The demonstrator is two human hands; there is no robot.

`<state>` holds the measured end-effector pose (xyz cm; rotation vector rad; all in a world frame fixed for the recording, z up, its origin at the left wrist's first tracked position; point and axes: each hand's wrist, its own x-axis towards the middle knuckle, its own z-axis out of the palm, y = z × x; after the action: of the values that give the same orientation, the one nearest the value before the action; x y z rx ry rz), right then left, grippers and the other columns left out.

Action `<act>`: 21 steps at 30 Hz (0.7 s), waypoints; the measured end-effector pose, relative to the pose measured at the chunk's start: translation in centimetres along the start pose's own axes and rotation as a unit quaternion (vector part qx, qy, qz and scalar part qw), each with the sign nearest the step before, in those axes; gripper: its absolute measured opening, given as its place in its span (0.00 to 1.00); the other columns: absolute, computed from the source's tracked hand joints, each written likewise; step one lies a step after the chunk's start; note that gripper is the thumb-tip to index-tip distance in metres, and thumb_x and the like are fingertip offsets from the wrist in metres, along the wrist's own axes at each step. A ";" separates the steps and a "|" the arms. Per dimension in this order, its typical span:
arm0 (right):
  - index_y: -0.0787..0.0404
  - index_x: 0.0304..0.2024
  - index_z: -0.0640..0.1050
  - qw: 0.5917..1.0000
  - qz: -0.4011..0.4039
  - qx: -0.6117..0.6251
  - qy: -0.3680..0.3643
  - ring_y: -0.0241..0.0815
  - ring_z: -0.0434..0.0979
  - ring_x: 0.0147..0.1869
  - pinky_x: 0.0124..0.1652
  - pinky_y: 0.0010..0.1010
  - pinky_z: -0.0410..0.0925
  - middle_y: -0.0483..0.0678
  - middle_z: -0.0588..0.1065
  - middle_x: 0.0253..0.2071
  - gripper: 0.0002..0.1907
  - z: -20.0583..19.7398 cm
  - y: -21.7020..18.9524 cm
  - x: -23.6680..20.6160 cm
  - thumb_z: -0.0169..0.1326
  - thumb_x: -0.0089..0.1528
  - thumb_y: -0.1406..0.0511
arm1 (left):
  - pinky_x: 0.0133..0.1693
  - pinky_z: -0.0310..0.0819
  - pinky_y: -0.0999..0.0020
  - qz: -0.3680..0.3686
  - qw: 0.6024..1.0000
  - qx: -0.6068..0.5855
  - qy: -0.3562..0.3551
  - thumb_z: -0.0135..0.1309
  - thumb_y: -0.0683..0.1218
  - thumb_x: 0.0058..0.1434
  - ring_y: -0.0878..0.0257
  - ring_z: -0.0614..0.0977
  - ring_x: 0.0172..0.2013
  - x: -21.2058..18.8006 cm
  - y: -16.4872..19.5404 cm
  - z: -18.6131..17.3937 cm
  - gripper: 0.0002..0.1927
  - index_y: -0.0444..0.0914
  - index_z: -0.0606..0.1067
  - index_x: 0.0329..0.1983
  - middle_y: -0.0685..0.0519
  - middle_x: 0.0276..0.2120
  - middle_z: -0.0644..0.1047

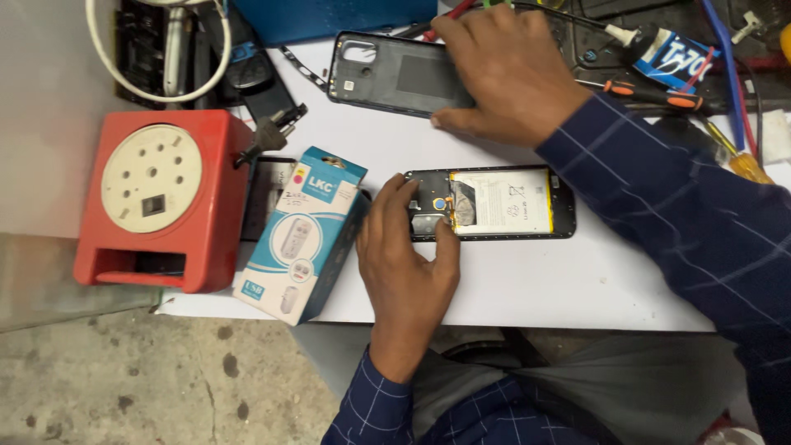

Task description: The person works on a disassembled smartphone lying on a white workbench, using a purple pry tool to lever around the edges of the swollen battery inside the phone body. They repeatedly pry at different sides, press the battery area with their fingers, and at the end place the back cover onto the phone and press it down with both hands.

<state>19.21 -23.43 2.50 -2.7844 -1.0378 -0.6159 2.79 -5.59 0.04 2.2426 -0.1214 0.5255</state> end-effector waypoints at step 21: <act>0.71 0.44 0.73 0.967 0.104 0.208 0.107 0.53 0.71 0.38 0.38 0.42 0.65 0.56 0.70 0.36 0.08 -5.7 0.1 -5.7 0.55 0.71 0.69 | 0.64 0.62 0.54 0.051 0.998 -0.026 -0.042 0.62 0.47 0.52 0.50 0.78 0.59 0.8 -0.4 -0.2 0.32 0.35 0.71 0.61 0.42 0.62 0.75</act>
<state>13.44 -28.36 5.38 -2.3584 -0.7193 -0.5779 3.53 -5.13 0.14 2.2161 -0.2899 0.4774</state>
